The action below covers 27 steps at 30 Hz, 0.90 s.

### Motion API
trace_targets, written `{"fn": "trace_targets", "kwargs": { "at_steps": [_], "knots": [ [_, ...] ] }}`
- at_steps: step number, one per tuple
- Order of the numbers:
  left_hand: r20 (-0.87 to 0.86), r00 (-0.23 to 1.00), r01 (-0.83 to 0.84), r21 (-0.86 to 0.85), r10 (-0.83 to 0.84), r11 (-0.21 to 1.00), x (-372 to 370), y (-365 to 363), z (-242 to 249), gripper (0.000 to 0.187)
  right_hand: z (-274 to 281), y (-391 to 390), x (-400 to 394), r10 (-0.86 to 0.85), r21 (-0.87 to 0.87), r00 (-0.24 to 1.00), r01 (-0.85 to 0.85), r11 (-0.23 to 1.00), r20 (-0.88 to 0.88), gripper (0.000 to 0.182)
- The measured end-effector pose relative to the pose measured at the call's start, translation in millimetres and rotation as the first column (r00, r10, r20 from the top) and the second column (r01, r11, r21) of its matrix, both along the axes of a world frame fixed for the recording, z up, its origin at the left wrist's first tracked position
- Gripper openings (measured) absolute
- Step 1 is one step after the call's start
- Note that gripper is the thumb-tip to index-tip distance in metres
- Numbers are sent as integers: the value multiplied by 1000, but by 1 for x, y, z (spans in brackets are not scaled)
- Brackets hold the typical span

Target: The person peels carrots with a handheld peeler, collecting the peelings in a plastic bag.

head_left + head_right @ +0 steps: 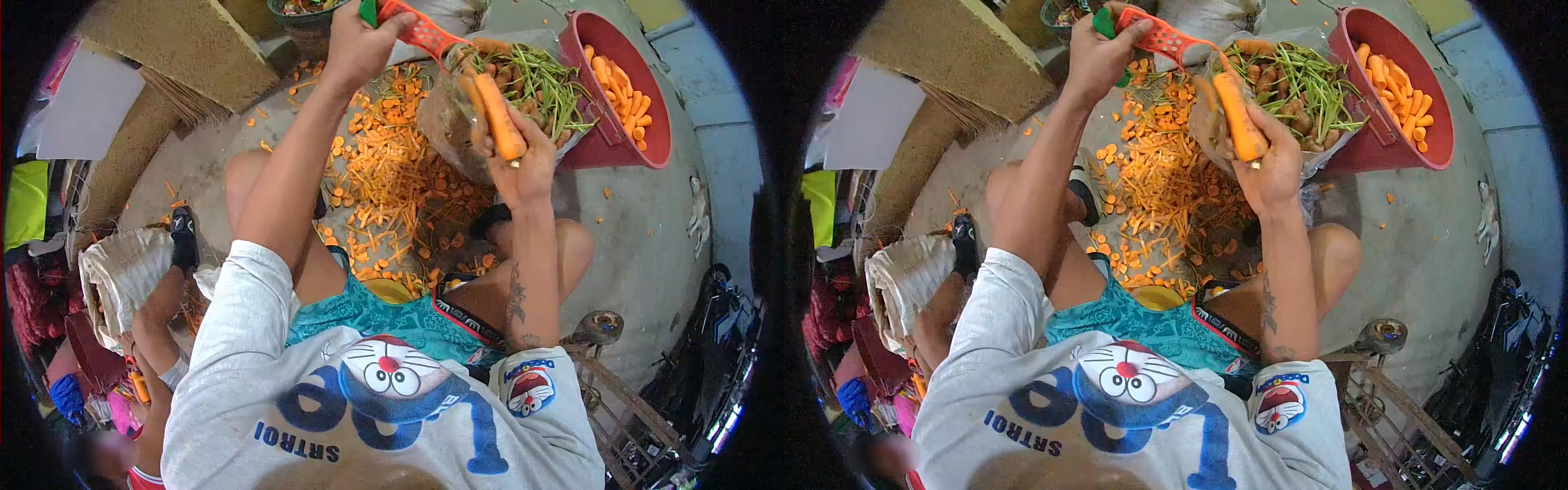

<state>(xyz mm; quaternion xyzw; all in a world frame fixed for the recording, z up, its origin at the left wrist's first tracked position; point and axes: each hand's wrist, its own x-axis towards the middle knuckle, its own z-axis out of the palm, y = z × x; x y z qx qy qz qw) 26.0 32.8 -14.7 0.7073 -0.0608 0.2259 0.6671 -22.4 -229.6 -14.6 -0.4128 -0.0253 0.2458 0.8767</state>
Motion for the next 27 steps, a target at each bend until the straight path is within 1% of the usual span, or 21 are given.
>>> {"fn": "trace_targets", "kwargs": {
  "at_steps": [1,3,4,6,7,8,9,10,11,12,13,15,16,17,19,20,21,23,25,26,27],
  "knots": [
    [-81,996,-33,-20,32,999,-2,0,1,15,1,0,1,1,0,1000,-1,1000,4,37],
    [-11,999,35,88,-34,996,-11,-22,-3,16,3,1,2,-61,-78,997,57,995,-54,38],
    [30,997,62,244,-71,968,-21,-36,-3,18,10,7,-2,-62,-78,997,58,995,-55,38],
    [84,989,98,258,-123,961,-30,-47,9,19,24,19,-9,-231,-174,971,217,961,-67,40],
    [134,975,133,273,-175,953,-33,-50,11,20,18,14,-7,-231,-180,970,215,960,-71,40],
    [78,994,40,355,-73,934,-16,-32,1,20,7,5,-4,-143,-109,987,135,985,-74,40],
    [79,997,9,187,-24,982,-10,-22,5,20,-1,-2,-1,-55,-34,996,53,998,-67,40],
    [40,999,3,97,-7,995,-6,-10,2,19,-5,-7,2,-56,-32,996,54,998,-65,40],
    [0,1000,-1,7,1,1000,-2,1,-1,19,-8,-12,5,41,41,999,-40,998,-34,39],
    [-50,997,-57,86,61,995,0,9,-7,17,-10,-15,7,135,109,991,-135,985,6,38],
    [-43,997,-53,87,57,995,-5,-3,1,17,-11,-15,9,131,110,991,-131,985,12,38],
    [30,999,2,298,-12,955,-32,-46,5,16,-14,-12,8,22,8,1000,-22,1000,8,38],
    [81,974,206,76,-212,976,-46,-64,12,17,-4,-4,4,20,8,1000,-20,1000,5,38],
    [76,974,208,73,-213,975,-40,-59,13,17,7,3,-3,-48,-28,999,48,998,-16,37],
    [89,995,15,263,-40,965,-21,-36,9,16,8,2,-11,-118,-72,992,114,991,-51,36],
    [76,997,-22,185,8,982,-14,-19,12,22,2,-3,-7,-63,-44,998,63,997,-13,37],
    [-14,1000,-9,139,11,990,-10,-12,26,11,-2,-6,-2,-11,-14,999,12,1000,32,38],
    [-60,997,-53,-23,51,998,-1,5,-7,14,-10,-10,3,22,19,1000,-23,1000,22,39],
    [46,998,-41,126,35,991,-14,-27,-10,14,-5,-8,4,55,47,998,-56,997,13,39],
    [107,990,78,152,-95,985,-35,-48,4,16,5,0,-2,-41,-19,999,41,999,12,40],
    [105,990,79,150,-96,985,-34,-48,12,16,9,4,-6,-133,-87,991,134,987,17,41]
  ]
}}
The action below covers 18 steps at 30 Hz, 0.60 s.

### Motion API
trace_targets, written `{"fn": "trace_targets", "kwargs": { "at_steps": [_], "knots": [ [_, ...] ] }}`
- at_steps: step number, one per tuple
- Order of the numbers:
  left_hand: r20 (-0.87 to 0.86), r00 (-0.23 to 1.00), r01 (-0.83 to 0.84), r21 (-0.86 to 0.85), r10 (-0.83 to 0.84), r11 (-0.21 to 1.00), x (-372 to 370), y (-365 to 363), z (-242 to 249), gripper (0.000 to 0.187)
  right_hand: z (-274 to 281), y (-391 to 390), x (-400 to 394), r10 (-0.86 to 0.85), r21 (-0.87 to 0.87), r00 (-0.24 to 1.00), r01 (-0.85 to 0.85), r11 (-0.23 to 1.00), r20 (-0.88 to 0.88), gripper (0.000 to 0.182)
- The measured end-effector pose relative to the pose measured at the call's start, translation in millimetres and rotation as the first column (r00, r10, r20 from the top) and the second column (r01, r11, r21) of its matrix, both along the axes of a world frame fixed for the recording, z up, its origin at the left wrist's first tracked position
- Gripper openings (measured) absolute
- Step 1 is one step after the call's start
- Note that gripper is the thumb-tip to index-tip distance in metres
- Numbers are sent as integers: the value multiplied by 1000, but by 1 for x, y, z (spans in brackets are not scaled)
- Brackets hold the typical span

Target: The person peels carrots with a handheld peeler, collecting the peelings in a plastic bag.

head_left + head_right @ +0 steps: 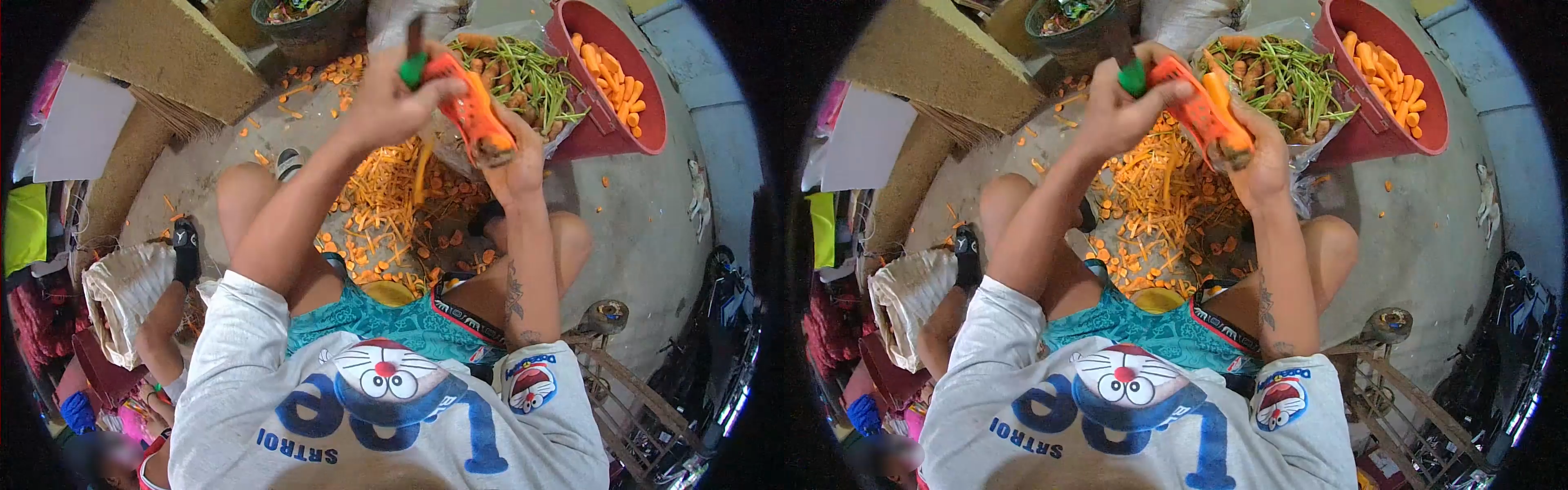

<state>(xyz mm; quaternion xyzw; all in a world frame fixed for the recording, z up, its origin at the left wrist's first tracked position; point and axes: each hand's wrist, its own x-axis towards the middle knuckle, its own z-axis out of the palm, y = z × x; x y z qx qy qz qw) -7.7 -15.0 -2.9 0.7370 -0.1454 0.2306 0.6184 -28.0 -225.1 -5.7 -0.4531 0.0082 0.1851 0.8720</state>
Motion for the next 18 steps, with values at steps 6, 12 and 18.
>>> {"fn": "trace_targets", "kwargs": {
  "at_steps": [6,12,18],
  "knots": [
    [-66,990,-135,-126,127,983,21,44,15,12,16,6,-10,-6,-36,996,3,999,-85,43],
    [-43,997,63,-24,-64,998,-8,-6,2,21,-12,-11,4,115,39,993,-114,993,-22,45],
    [-78,992,-113,-189,99,976,35,63,-19,17,-11,-15,2,134,104,991,-132,986,-12,42]
  ]
}}
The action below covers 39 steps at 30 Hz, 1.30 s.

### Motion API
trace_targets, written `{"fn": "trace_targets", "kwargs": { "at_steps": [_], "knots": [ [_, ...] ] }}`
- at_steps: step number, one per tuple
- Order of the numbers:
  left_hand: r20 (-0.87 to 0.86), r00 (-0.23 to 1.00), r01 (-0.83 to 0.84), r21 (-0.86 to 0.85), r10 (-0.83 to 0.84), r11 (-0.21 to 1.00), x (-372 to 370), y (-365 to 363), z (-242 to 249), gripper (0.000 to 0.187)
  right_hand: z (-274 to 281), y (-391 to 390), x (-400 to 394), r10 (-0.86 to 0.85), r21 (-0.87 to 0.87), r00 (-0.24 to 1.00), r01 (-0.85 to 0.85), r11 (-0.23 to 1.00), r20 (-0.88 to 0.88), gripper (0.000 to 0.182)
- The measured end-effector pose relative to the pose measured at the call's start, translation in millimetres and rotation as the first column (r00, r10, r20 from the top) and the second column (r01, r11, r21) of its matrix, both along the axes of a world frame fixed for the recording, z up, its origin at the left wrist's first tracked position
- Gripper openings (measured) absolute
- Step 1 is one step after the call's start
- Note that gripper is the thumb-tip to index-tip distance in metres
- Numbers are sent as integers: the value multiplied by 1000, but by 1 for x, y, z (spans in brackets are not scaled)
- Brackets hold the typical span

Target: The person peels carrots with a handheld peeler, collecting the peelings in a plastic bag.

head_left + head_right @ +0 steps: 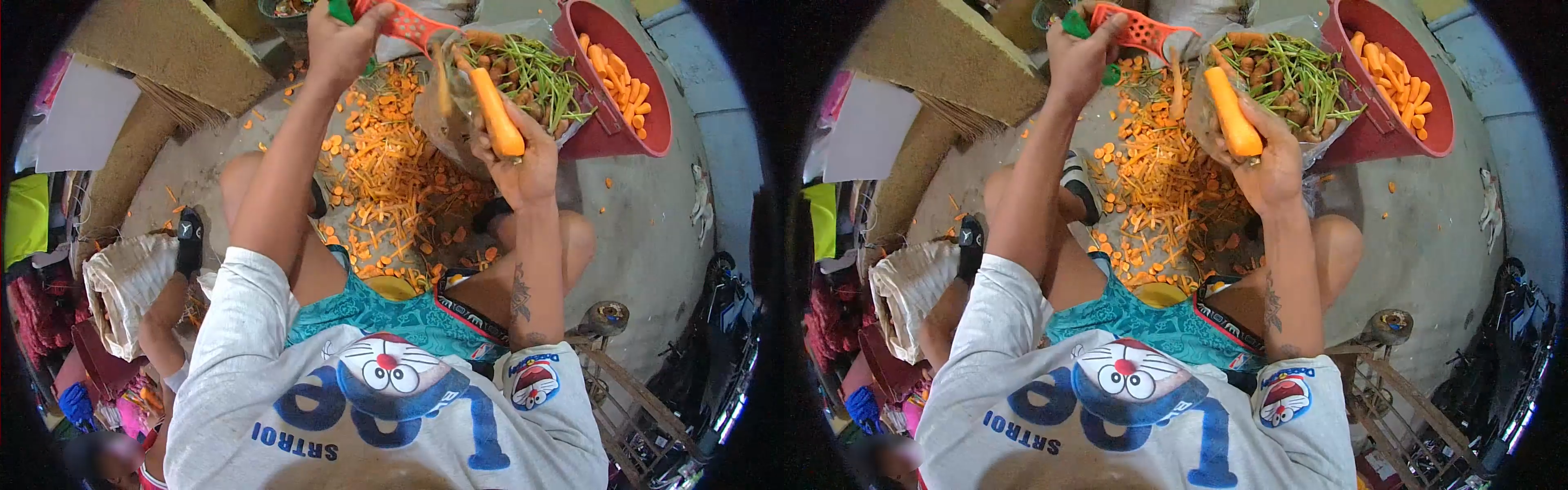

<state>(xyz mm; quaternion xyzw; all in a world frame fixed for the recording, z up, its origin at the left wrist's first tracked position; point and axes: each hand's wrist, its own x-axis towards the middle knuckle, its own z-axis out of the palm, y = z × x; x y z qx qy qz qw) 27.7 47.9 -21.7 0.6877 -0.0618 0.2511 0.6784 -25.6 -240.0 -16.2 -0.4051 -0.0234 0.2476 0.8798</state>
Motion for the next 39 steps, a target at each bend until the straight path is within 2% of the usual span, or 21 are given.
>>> {"fn": "trace_targets", "kwargs": {
  "at_steps": [3,5,6,7,8,10,12,14,16,18,20,24,28,29,30,32,34,35,37,38,39],
  "knots": [
    [33,999,-12,225,5,974,-35,-56,16,21,5,4,3,11,-30,998,-13,999,-61,40],
    [52,992,101,211,-114,972,-47,-71,26,22,29,23,-9,-226,-195,973,212,958,-53,38],
    [72,972,207,199,-224,958,-51,-74,28,23,23,18,-8,-224,-202,973,208,957,-59,38],
    [39,996,55,376,-75,925,-33,-55,23,23,13,11,-6,-114,-159,993,114,981,10,38],
    [34,997,51,375,-69,926,-28,-43,13,23,7,6,-5,-5,-116,996,15,993,90,38],
    [-58,997,40,-25,-42,999,-24,-30,45,9,9,3,-6,4,-110,998,3,994,63,38],
    [-57,997,-50,49,52,998,-25,-29,35,8,11,4,-4,7,-109,999,-2,994,41,39],
    [-68,996,73,142,-64,987,-38,-52,20,22,9,6,-2,-72,-102,997,73,992,19,40],
    [93,986,121,193,-141,974,-40,-67,13,19,18,14,-7,-151,-168,989,148,975,-2,41],
    [65,998,-27,395,1,918,-25,-48,-3,16,17,11,-11,-222,-241,975,208,948,-29,42],
    [15,1000,-23,-44,23,999,-16,-27,20,14,13,-2,-8,90,-55,993,-86,995,71,39],
    [9,999,-34,54,34,998,-27,-34,17,17,9,3,-4,-57,-147,998,58,987,8,43],
    [142,972,160,181,-187,970,-55,-83,26,17,9,2,-3,-103,-136,993,110,985,54,44],
    [49,996,57,333,-78,941,-37,-65,11,20,7,0,-4,-70,-70,997,73,995,45,45],
    [45,996,53,332,-72,942,-33,-52,17,20,6,-1,-4,-37,3,998,37,999,44,46],
    [-107,993,-51,31,54,998,-25,-31,44,8,1,-8,-1,-29,13,999,29,999,27,44],
    [-110,993,-42,-6,41,999,-21,-24,21,11,-13,-20,14,282,257,954,-299,919,101,42],
    [-118,993,-35,-49,29,998,-16,-22,8,19,-14,-20,15,279,255,954,-298,920,109,42],
    [60,997,30,208,-43,978,-43,-63,19,16,6,0,-2,-142,-51,989,140,989,-34,41],
    [204,968,62,376,-148,924,-50,-73,20,16,13,4,-6,-144,-53,989,142,988,-36,41],
    [203,968,61,371,-145,926,-44,-70,19,16,19,7,-8,-143,-98,990,143,985,1,40]
  ]
}}
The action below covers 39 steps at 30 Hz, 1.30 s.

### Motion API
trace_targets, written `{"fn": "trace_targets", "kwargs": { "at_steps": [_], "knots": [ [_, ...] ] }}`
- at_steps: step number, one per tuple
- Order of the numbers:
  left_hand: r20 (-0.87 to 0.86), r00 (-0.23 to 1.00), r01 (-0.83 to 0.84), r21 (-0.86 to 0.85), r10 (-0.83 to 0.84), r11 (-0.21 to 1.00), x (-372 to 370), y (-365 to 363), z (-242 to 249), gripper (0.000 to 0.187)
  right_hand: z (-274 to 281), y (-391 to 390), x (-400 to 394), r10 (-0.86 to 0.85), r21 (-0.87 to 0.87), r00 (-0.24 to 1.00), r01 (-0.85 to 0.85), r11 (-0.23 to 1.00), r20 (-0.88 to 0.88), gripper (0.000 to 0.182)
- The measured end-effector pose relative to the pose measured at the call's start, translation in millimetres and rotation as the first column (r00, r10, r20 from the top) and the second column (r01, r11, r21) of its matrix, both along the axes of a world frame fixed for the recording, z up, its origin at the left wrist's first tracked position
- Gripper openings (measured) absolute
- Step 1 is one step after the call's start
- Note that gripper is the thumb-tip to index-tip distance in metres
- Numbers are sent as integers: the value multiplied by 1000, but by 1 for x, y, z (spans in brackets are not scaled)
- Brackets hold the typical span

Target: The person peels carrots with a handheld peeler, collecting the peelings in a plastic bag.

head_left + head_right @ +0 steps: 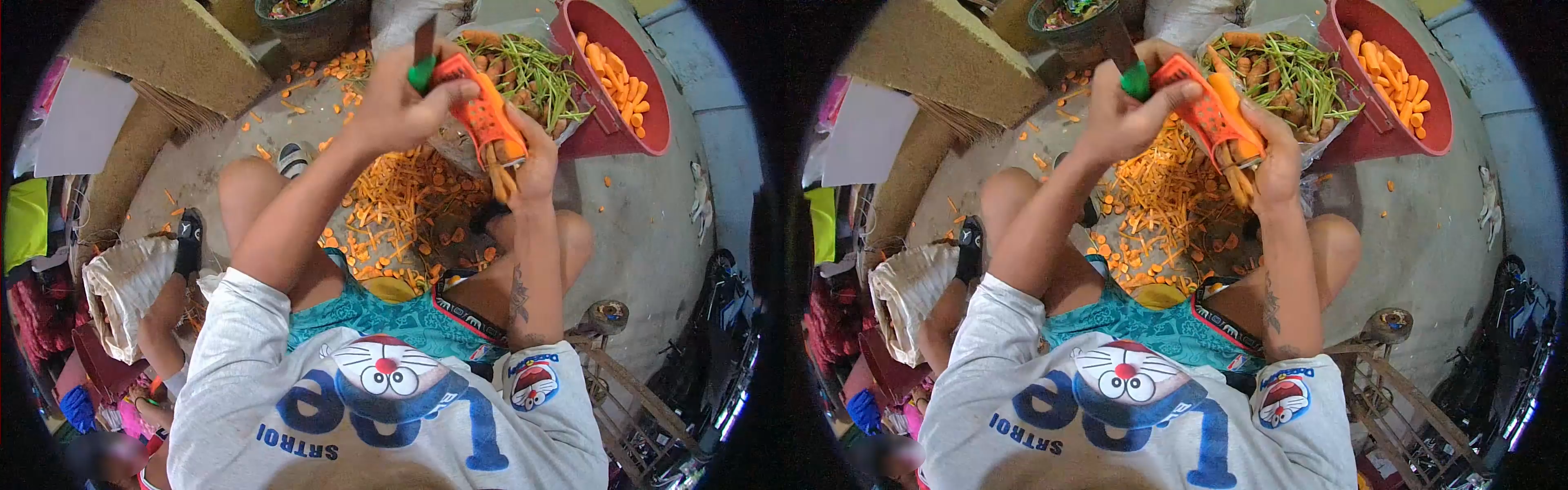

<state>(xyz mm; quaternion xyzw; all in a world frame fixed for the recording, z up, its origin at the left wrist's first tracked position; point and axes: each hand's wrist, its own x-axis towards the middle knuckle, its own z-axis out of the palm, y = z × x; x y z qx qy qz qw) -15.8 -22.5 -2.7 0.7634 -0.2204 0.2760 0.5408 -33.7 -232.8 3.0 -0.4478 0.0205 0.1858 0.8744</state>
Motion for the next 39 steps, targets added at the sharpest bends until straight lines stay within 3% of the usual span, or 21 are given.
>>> {"fn": "trace_targets", "kwargs": {
  "at_steps": [3,5,6,7,8,9,10,13,14,15,17,21,23,25,28,30,32,34,36,37,39],
  "knots": [
    [-86,995,-66,-86,58,994,13,22,3,18,-11,-11,0,101,5,994,-101,995,34,40],
    [-373,918,-243,-255,137,936,17,40,26,9,-25,-19,9,182,71,981,-187,980,68,40],
    [-156,975,-204,-347,158,915,32,47,-6,23,-30,-22,15,267,184,960,-277,943,78,40],
    [-148,977,-199,-348,156,916,23,37,-1,23,-27,-21,19,350,288,931,-364,886,99,40],
    [-142,981,-159,-203,131,966,8,20,-1,20,-25,-20,18,346,286,933,-361,888,103,40],
    [-145,984,-113,-53,104,992,-3,6,0,17,-13,-11,9,170,114,985,-170,979,10,41],
    [-147,984,-110,-56,101,992,-5,-3,1,17,-3,-2,3,-24,-79,999,20,997,-49,42],
    [-131,990,23,-263,-59,964,-8,-5,9,19,10,12,-6,-118,-94,993,116,989,-9,40],
    [-217,975,-100,-248,45,964,1,12,21,12,-9,-12,1,135,50,990,-137,989,45,39],
    [-292,945,-216,-220,147,951,11,29,28,8,-16,-18,6,139,56,989,-142,988,50,39],
    [-210,960,-231,-221,185,947,17,37,11,5,-22,-22,10,244,154,969,-247,957,40,40],
    [-237,965,-154,-160,114,975,-7,-6,-2,19,-25,-10,12,1,27,1000,-1,1000,7,41],
    [-13,1000,18,-139,-20,990,-11,-14,0,18,-3,1,0,-121,-165,987,137,977,108,39],
    [-118,989,-90,-49,84,995,5,13,7,18,-1,-1,-4,-77,-99,995,84,992,65,38],
    [-243,948,-260,-229,204,938,17,39,20,4,-6,-13,1,191,53,979,-195,979,78,40],
    [-284,945,-243,-285,160,927,20,42,-1,15,-25,-21,14,180,109,981,-187,976,72,39],
    [-119,991,-90,-284,58,955,-5,-3,3,12,-27,-21,14,165,160,985,-171,972,49,39],
    [-14,1000,14,-291,-19,957,-11,-17,1,12,-15,-4,8,-95,-75,994,99,992,58,39],
    [-43,999,12,-133,-18,991,-4,-5,1,14,-21,-15,6,-2,10,1000,2,1000,12,40],
    [-46,999,8,-132,-14,991,1,7,8,14,-16,-13,5,89,108,996,-87,990,-12,40],
    [-188,945,-286,-88,266,954,12,33,24,4,-11,-9,4,56,-16,997,-55,998,45,38]
  ]
}}
